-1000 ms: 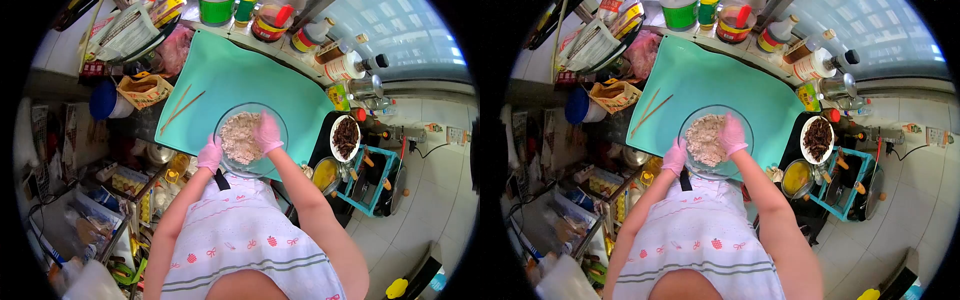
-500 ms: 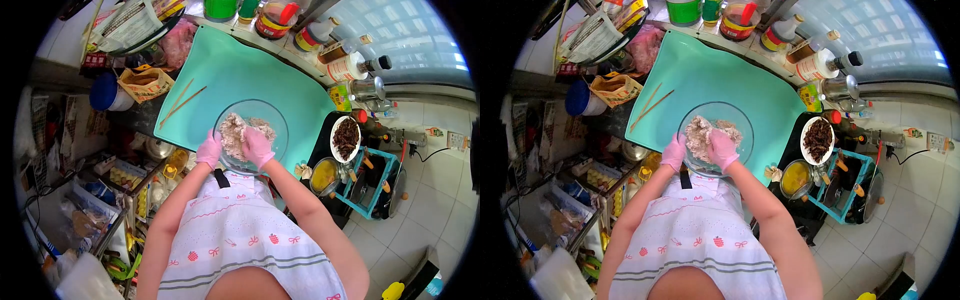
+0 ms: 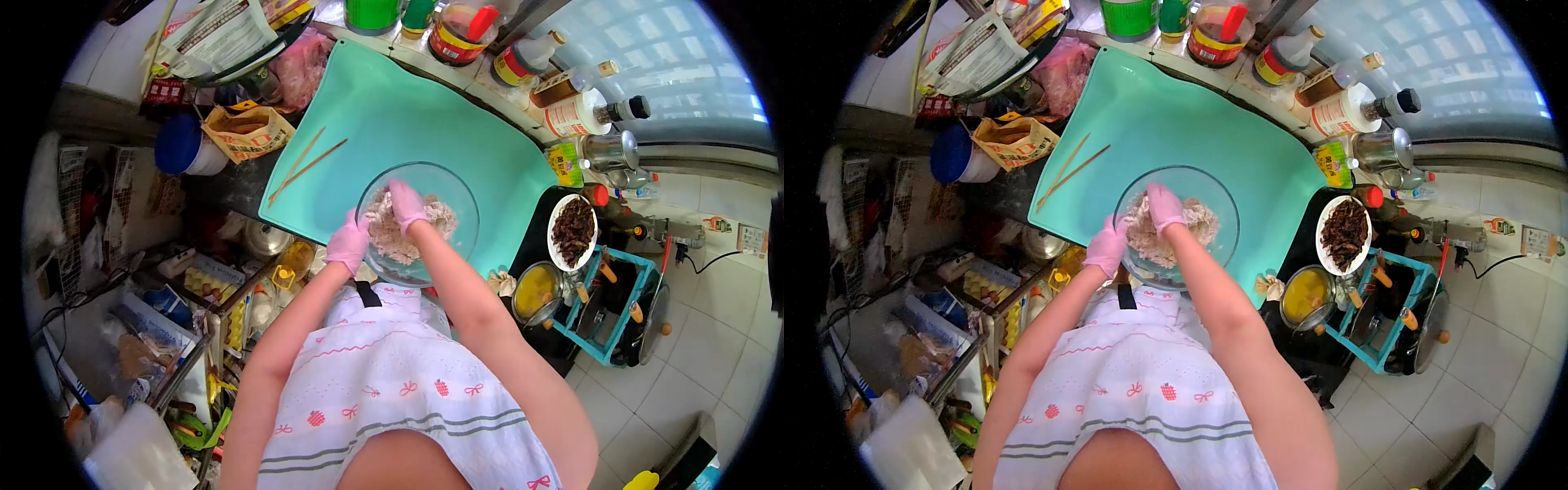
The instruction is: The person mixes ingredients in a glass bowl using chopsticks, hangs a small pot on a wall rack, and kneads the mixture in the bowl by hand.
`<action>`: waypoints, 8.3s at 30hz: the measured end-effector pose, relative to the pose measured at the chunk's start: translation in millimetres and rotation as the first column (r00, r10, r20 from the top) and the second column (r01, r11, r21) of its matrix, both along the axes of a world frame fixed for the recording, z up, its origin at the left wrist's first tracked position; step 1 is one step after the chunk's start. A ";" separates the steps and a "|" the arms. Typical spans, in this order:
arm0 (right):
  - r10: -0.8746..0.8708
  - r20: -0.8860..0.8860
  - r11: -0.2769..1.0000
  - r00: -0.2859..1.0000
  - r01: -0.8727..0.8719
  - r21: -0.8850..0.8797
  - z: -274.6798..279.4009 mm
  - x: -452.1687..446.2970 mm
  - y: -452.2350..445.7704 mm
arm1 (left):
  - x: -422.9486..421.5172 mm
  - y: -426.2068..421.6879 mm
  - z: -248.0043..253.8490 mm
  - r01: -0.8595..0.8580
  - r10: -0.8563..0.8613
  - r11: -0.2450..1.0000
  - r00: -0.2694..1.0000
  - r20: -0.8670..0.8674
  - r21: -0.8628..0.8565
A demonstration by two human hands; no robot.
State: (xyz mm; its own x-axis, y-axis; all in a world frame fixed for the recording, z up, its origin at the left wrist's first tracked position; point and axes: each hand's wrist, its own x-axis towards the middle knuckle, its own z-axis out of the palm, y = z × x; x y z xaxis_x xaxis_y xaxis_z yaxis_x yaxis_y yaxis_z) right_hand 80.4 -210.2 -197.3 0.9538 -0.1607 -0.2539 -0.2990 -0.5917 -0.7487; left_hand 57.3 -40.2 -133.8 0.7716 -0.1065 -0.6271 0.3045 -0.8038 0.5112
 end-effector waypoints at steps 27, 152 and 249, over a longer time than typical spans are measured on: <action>0.418 -0.777 0.814 0.470 -0.573 0.092 52.4 2.3 1.3 | -0.2 -0.2 -0.5 -0.026 0.025 1.000 0.999 -0.032 -0.013; -0.009 -0.306 1.000 0.952 0.017 0.023 63.8 -79.3 -23.9 | -3.4 5.3 -12.5 0.021 -0.008 0.995 0.993 0.120 -0.100; 0.269 -0.405 0.899 0.874 -0.379 -0.221 72.6 -92.7 9.8 | 0.4 3.7 -2.6 0.031 -0.026 0.991 0.999 0.043 -0.130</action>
